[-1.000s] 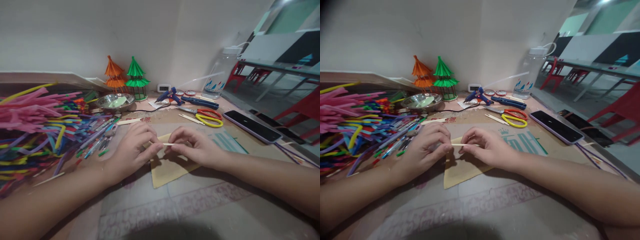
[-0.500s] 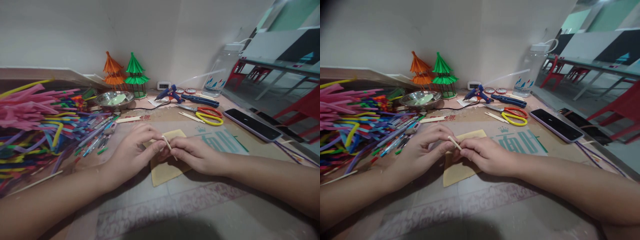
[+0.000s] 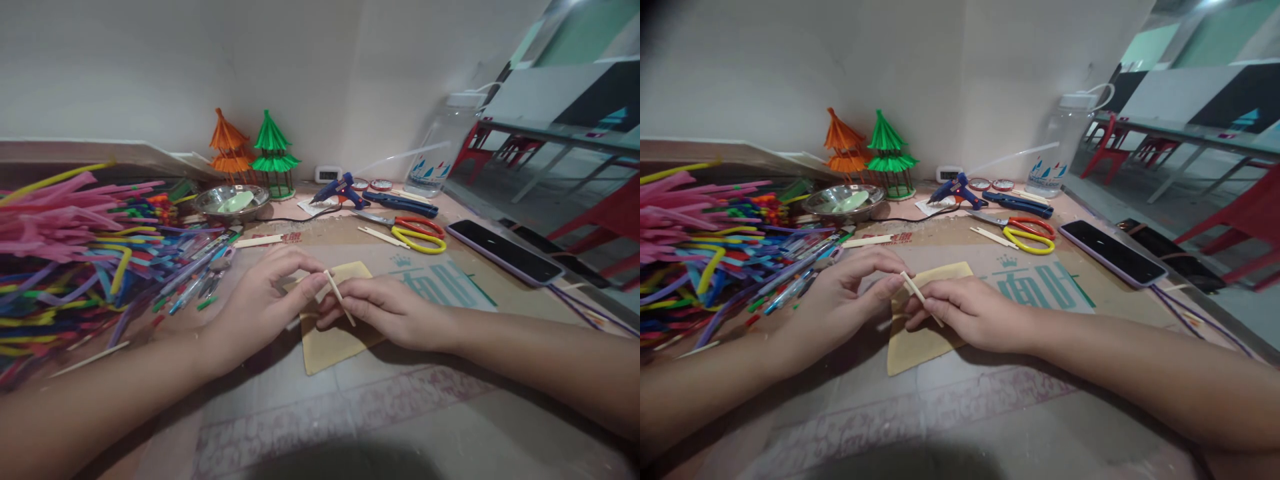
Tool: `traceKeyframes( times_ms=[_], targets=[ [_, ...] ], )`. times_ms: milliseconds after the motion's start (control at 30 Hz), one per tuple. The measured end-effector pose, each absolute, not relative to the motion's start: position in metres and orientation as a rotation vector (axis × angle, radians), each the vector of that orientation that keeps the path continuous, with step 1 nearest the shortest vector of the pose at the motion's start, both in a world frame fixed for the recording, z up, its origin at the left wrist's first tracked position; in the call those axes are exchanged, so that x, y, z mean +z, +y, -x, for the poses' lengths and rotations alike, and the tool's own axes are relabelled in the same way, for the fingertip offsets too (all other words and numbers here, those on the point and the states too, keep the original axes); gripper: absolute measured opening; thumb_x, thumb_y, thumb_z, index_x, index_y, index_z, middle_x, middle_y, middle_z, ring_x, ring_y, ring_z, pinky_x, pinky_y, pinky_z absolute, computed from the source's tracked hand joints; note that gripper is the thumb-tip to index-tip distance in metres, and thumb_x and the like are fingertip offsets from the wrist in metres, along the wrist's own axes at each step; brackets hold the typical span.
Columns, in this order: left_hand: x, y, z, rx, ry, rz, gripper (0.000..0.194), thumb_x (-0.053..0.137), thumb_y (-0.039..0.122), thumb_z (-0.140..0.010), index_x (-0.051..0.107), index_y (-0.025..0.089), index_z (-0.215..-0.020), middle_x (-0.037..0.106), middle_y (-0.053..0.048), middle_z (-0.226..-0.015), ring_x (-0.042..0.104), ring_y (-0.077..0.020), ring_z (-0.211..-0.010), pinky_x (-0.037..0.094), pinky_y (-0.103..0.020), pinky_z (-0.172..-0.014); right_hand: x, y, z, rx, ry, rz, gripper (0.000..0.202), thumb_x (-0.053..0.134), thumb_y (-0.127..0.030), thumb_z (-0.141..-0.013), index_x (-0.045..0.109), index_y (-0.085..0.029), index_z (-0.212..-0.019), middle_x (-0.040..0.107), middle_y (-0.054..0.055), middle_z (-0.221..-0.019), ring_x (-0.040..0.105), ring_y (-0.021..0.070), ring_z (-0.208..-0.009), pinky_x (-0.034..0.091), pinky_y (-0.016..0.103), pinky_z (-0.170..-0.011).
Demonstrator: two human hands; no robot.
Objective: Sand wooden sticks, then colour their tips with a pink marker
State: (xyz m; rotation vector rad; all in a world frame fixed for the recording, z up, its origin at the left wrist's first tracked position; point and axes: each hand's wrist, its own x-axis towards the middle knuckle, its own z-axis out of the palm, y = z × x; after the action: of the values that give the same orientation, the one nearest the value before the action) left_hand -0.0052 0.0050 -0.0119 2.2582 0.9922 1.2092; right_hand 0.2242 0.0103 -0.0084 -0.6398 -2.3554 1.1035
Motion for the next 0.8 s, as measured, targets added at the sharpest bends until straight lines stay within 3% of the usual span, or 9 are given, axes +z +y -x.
traceKeyframes(
  times_ms=[333,433,533,667,800],
  targets=[
    [-0.004,0.009,0.011,1.131,1.015,-2.404,0.020,0.052,0.028,-0.099,0.067,0.021,-0.088,0.072,-0.002,-0.091,0.065,-0.0179,-0.089,0.050,-0.033,-0.085,-0.004,0.010,-0.226,1.108,-2.251,0.737,0.028,0.044,-0.028,-0.106,0.069,-0.017,-0.102,0.078,0.004,-0.086,0.072,0.0152,-0.080,0.052,0.028,-0.077],
    [0.000,0.026,0.022,1.057,1.176,-2.573,0.021,0.049,0.027,-0.094,0.067,0.021,-0.088,0.072,-0.003,-0.094,0.065,-0.0214,-0.094,0.049,-0.037,-0.089,0.007,0.026,-0.239,0.714,-2.251,0.883,0.024,0.051,-0.031,-0.102,0.072,-0.019,-0.108,0.076,0.004,-0.083,0.070,0.0183,-0.078,0.051,0.030,-0.074],
    [0.004,0.052,0.039,0.748,1.461,-2.706,0.025,0.048,0.028,-0.090,0.071,0.022,-0.099,0.074,-0.006,-0.099,0.066,-0.0257,-0.093,0.050,-0.040,-0.085,0.009,0.056,-0.261,0.195,-2.261,1.057,0.027,0.055,-0.032,-0.099,0.073,-0.022,-0.116,0.077,0.009,-0.103,0.069,0.0248,-0.092,0.050,0.036,-0.081],
    [0.009,0.074,0.063,0.329,1.717,-2.865,0.032,0.045,0.031,-0.094,0.075,0.023,-0.100,0.075,-0.010,-0.104,0.068,-0.0313,-0.096,0.051,-0.041,-0.078,-0.006,0.092,-0.284,-0.230,-2.439,1.246,0.032,0.053,-0.026,-0.097,0.072,-0.016,-0.121,0.076,0.016,-0.101,0.067,0.0302,-0.096,0.051,0.041,-0.083],
    [0.009,0.079,0.075,0.114,1.838,-2.870,0.034,0.044,0.028,-0.095,0.075,0.021,-0.104,0.075,-0.011,-0.110,0.070,-0.0327,-0.099,0.052,-0.041,-0.081,-0.021,0.098,-0.287,-0.545,-2.524,1.091,0.031,0.049,-0.025,-0.100,0.073,-0.009,-0.111,0.070,0.021,-0.103,0.063,0.0339,-0.105,0.049,0.045,-0.090]
  ],
)
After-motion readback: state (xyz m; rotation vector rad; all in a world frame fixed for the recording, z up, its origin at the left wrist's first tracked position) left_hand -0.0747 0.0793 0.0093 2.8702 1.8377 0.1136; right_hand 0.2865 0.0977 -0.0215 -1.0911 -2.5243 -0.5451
